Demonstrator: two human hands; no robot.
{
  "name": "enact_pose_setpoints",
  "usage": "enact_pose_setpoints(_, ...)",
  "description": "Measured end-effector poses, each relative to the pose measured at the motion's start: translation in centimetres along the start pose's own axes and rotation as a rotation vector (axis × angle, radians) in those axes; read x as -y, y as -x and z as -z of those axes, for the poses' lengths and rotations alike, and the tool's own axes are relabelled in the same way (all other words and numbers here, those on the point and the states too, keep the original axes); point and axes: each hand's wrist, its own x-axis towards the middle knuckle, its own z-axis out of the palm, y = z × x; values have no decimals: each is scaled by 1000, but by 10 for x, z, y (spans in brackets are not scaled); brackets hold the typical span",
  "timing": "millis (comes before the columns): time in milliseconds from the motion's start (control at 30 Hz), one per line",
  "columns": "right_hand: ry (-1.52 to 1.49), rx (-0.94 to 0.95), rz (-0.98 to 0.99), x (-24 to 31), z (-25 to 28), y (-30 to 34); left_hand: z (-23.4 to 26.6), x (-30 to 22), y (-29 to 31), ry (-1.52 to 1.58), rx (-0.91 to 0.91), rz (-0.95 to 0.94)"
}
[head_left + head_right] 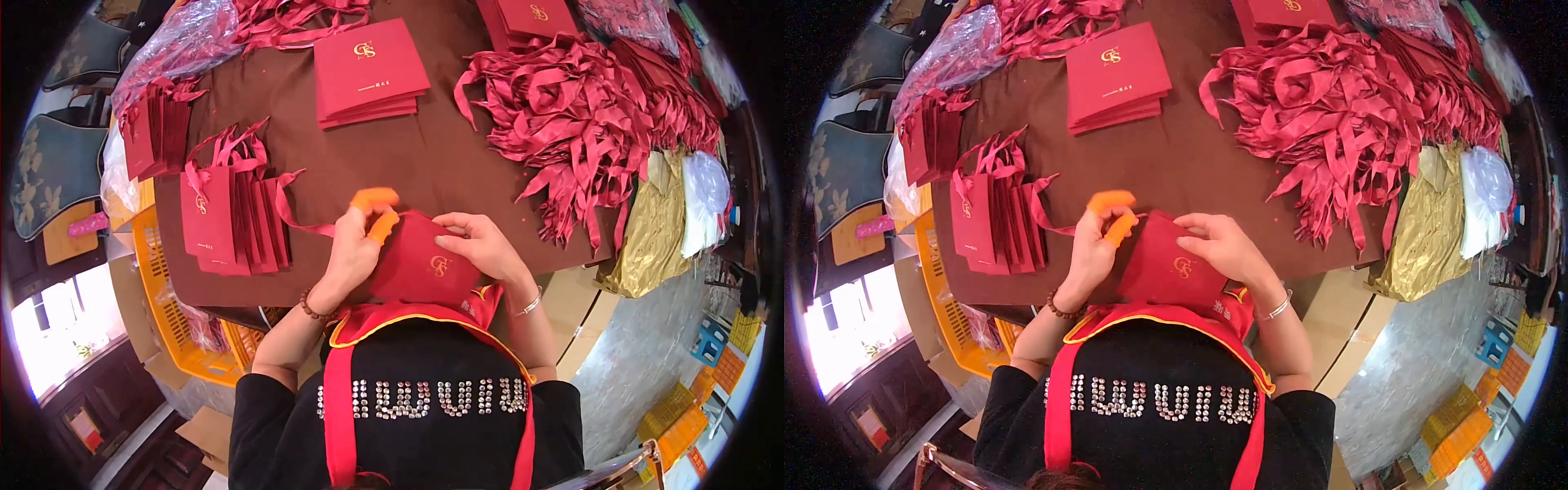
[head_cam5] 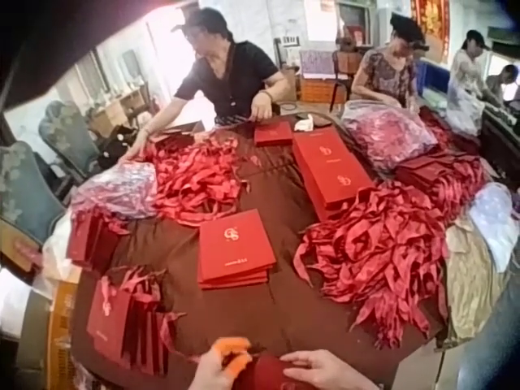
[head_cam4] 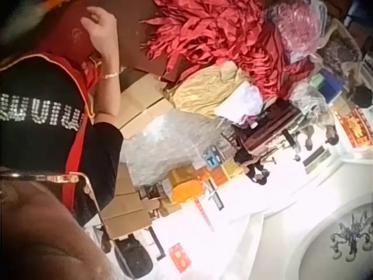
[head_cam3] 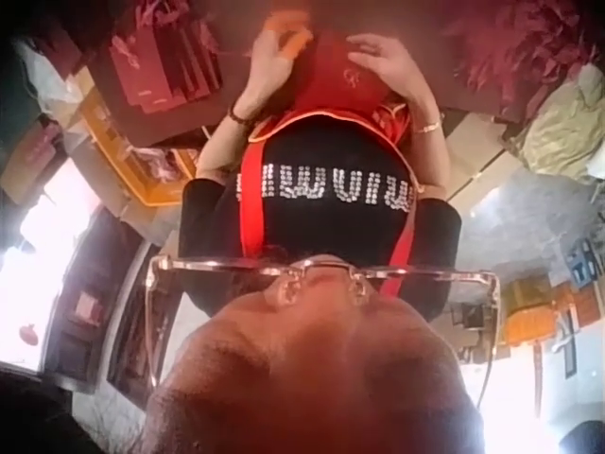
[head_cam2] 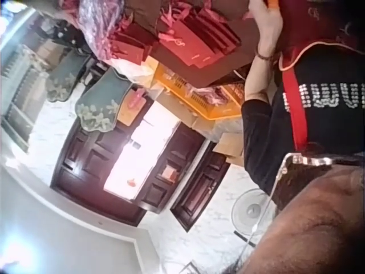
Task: The person attaches ribbon handles to small gift bags by hand, threading the ribbon straps into the bags and placing the assembled bags into a stack.
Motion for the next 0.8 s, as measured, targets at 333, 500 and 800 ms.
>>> enact_pose_setpoints(333,132,-90,-17,13,12,-1,-14,-7,-19,-193,259,-32)
enact_pose_setpoints(500,383,-93,207,10,-7,1,-3,-5,1,-126,286,-17)
enact_pose_setpoints(800,419,-160,221,3,-12,-8,6,-6,-3,-83,292,-16)
